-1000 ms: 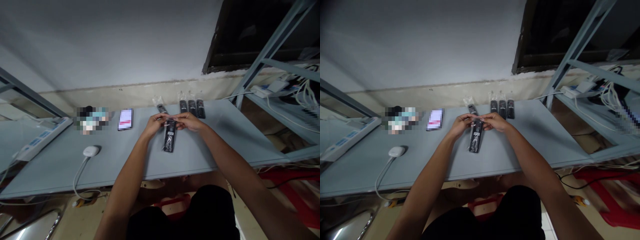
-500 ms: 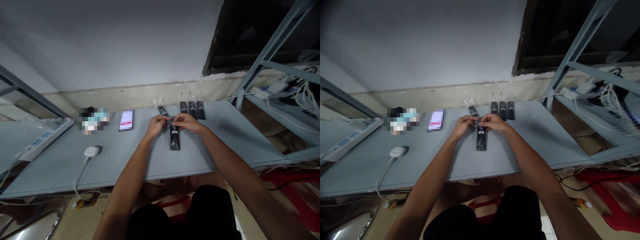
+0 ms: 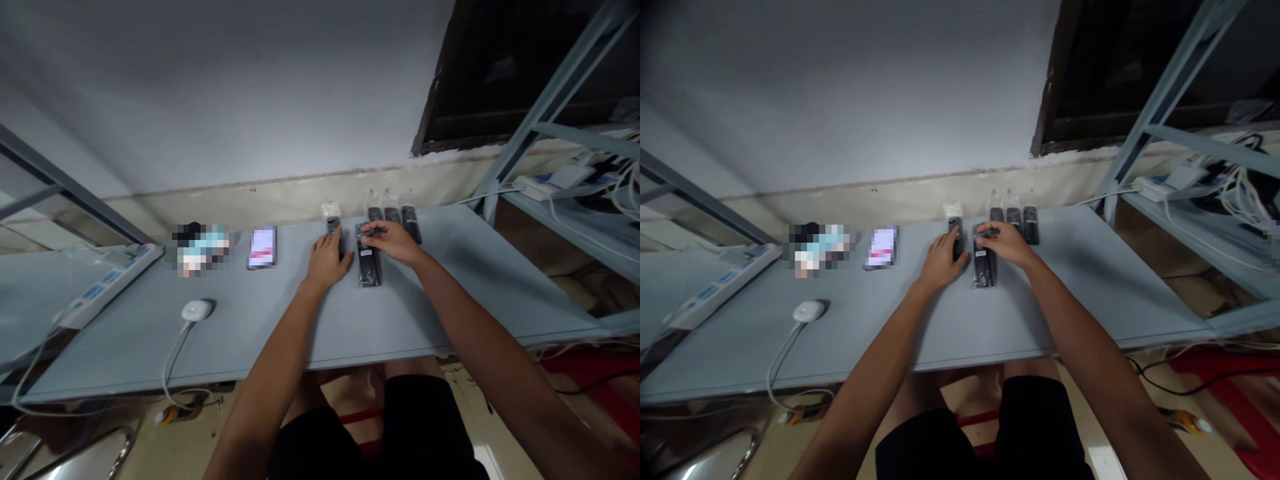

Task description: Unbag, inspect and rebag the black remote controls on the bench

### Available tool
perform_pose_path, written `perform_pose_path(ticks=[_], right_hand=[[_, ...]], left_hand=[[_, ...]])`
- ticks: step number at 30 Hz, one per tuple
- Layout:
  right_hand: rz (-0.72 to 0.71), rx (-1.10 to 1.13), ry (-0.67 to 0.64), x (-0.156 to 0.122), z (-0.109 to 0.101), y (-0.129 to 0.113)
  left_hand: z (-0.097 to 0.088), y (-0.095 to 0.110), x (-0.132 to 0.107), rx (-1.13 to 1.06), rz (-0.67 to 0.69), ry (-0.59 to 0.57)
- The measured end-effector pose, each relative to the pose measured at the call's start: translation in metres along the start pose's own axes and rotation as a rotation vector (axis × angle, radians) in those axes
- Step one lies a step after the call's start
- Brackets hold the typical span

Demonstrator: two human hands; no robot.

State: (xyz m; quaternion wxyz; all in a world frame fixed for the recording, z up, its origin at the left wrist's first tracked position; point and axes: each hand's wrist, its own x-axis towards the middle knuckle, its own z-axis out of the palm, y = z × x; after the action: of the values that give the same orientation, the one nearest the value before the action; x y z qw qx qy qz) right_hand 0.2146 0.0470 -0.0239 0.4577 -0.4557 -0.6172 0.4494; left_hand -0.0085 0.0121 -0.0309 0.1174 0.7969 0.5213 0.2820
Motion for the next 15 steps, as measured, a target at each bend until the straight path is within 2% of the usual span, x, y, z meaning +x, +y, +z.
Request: perform_pose_path(ticks=[2,6,11,15], right_hand=[[-0.012,0.021,0.067,0.005,-0.001,0.000],[0.032,-0.018,0.175,0.024,0.002,0.002],[0.017,-0.303,0.275,0.059,0.014,0.007],[0.023,-0.613,0.234,0.076,0.022,0.011]], left_hand=[[-0.002,-0.001,0.001,0.064,-0.068,0.048],[-0.001,-0.007,0.000,0.186,-0.187,0.070],[-0.004,-0.012,-0.001,0.225,-0.340,0.163],[-0.012,-0.018,0.001,0.126,-0.408,0.174]])
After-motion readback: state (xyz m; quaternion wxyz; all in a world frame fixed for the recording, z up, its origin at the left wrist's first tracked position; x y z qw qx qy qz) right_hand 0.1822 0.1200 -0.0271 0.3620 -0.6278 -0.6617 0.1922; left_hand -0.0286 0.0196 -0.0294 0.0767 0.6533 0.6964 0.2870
